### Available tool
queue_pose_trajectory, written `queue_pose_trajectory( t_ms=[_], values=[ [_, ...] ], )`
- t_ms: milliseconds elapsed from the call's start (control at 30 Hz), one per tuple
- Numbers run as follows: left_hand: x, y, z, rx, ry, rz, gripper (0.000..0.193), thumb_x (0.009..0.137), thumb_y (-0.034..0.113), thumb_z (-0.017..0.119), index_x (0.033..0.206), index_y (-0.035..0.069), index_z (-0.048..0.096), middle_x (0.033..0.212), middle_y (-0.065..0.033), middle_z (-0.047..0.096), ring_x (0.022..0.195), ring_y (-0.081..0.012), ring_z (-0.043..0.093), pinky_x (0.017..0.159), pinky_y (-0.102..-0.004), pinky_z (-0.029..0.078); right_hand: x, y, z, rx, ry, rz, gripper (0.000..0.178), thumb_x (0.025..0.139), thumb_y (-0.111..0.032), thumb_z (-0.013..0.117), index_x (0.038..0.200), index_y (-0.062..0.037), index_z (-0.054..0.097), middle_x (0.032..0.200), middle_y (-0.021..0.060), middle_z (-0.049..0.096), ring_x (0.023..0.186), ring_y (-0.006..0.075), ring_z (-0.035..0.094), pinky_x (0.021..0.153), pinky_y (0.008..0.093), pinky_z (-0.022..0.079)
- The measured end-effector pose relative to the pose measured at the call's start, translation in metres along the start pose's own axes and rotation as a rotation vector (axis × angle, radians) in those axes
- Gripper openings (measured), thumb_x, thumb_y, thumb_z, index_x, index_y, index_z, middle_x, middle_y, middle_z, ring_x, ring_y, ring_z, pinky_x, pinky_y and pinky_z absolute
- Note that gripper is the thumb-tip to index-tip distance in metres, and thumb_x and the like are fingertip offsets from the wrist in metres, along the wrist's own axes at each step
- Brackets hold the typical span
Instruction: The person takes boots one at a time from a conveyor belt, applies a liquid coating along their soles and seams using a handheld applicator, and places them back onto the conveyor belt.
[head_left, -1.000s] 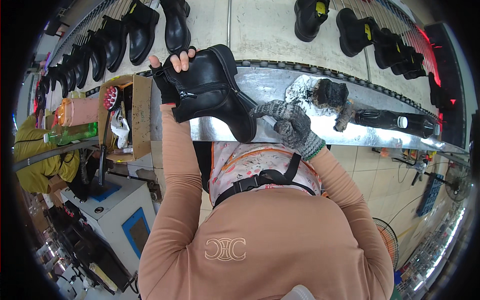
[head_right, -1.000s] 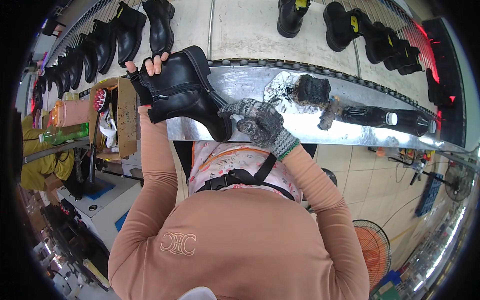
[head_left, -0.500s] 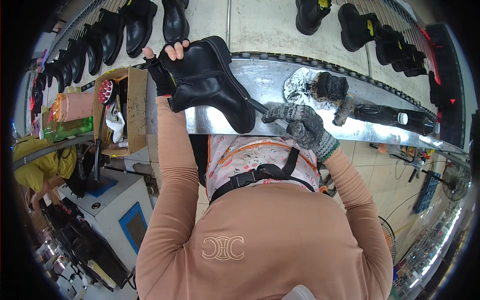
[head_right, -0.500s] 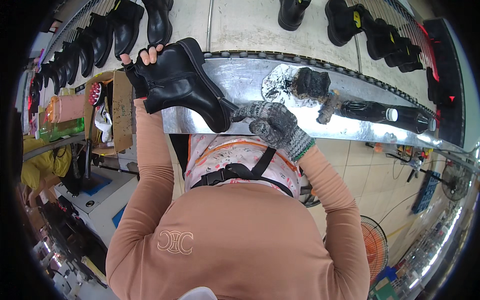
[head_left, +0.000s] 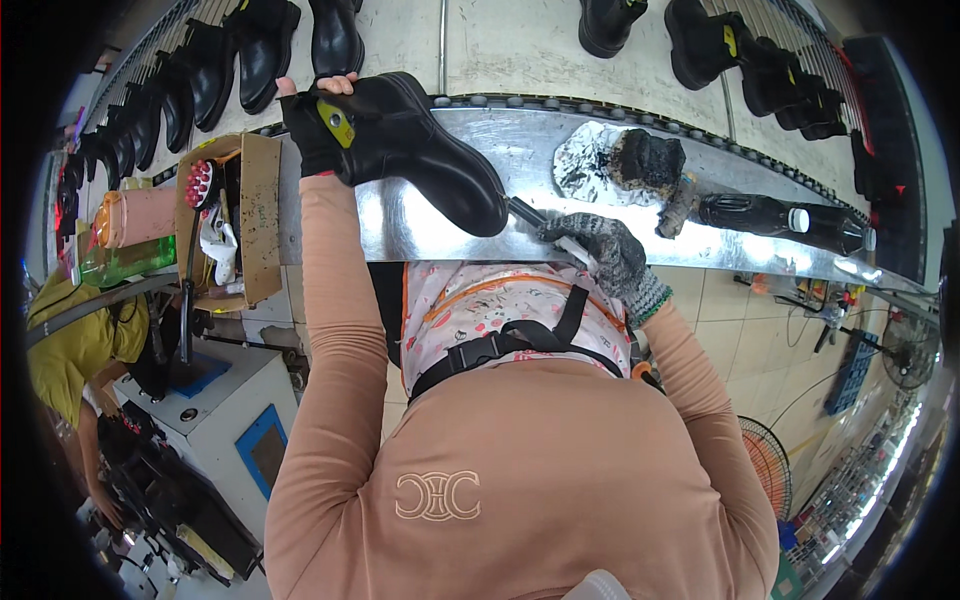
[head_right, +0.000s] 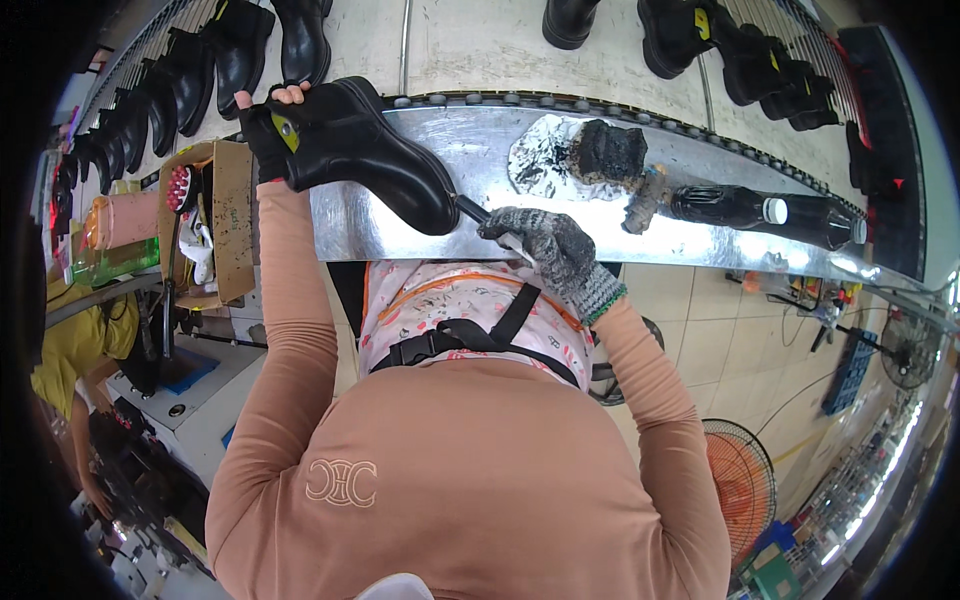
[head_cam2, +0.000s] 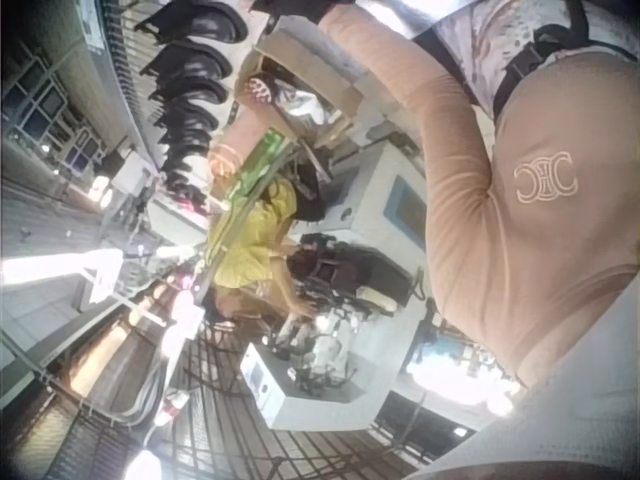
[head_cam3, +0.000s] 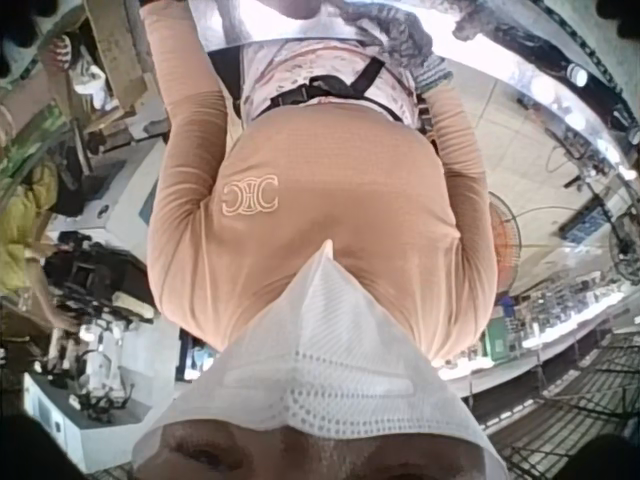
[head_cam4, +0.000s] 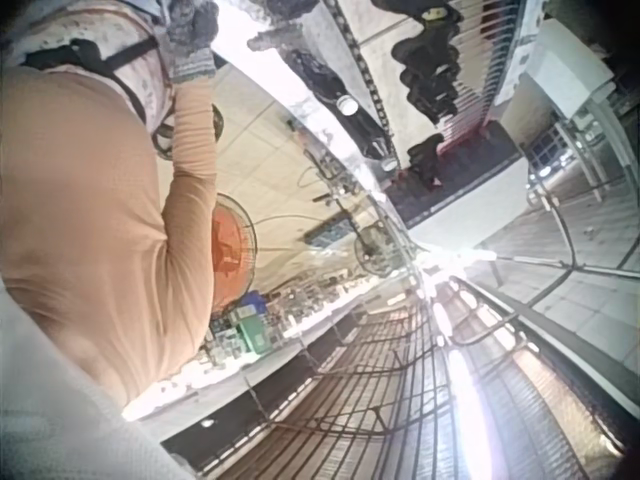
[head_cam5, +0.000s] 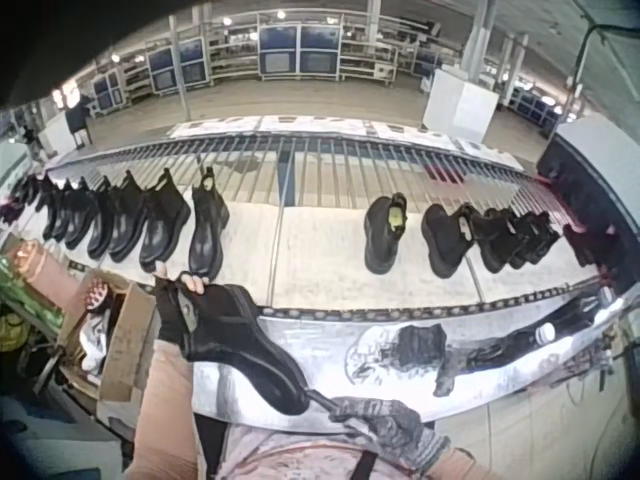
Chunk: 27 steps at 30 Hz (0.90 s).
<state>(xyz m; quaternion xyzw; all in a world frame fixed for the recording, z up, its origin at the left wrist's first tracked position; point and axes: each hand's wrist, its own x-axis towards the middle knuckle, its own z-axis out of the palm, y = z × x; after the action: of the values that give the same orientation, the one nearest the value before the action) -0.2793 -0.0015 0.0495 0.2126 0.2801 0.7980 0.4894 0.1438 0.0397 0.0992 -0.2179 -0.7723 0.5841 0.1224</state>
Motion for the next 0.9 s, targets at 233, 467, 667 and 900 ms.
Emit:
queue_pose_trajectory(
  t_ms=[233,467,667,900],
  values=[
    [0.021,-0.036,-0.024,0.249,0.115,0.173,0.085,0.088,0.073,0.022,0.083,-0.002,0.062,0.078,-0.0154,0.063,0.087,-0.0294,0.059,0.088,-0.0353,0.044,-0.009,0.049,0.006,0.789,0.133,0.242,0.045,0.087,-0.036,0.060,0.115,-0.0010,0.062,0.100,0.0087,0.068,0.084,0.0125,0.063,0.071,0.0229,0.051],
    [0.007,-0.037,-0.007,1.103,0.375,0.367,0.055,0.092,0.057,0.045,0.102,0.004,0.057,0.094,-0.0071,0.062,0.086,-0.0176,0.060,0.077,-0.0297,0.047,-0.015,0.043,0.010,0.829,0.394,0.416,0.082,0.089,-0.071,0.030,0.117,-0.0002,0.061,0.095,0.0105,0.068,0.058,0.0060,0.049,0.050,0.0162,0.040],
    [-0.028,-0.024,0.010,1.534,0.495,0.475,0.062,0.091,0.060,0.041,0.106,0.002,0.054,0.094,-0.0132,0.063,0.089,-0.0285,0.062,0.079,-0.0353,0.045,-0.014,0.025,-0.008,0.516,0.423,0.499,0.070,0.093,-0.063,0.030,0.114,-0.0059,0.064,0.093,0.0065,0.069,0.060,0.0084,0.053,0.051,0.0203,0.041],
    [-0.083,-0.016,0.042,1.517,0.468,0.449,0.064,0.079,0.059,0.060,0.108,0.004,0.044,0.095,-0.0139,0.059,0.090,-0.0301,0.061,0.078,-0.0382,0.046,-0.021,0.106,-0.008,-0.083,0.542,0.282,0.038,0.085,-0.020,0.059,0.119,-0.0047,0.054,0.089,0.0127,0.065,0.077,0.0296,0.061,0.069,0.0383,0.049]
  ],
)
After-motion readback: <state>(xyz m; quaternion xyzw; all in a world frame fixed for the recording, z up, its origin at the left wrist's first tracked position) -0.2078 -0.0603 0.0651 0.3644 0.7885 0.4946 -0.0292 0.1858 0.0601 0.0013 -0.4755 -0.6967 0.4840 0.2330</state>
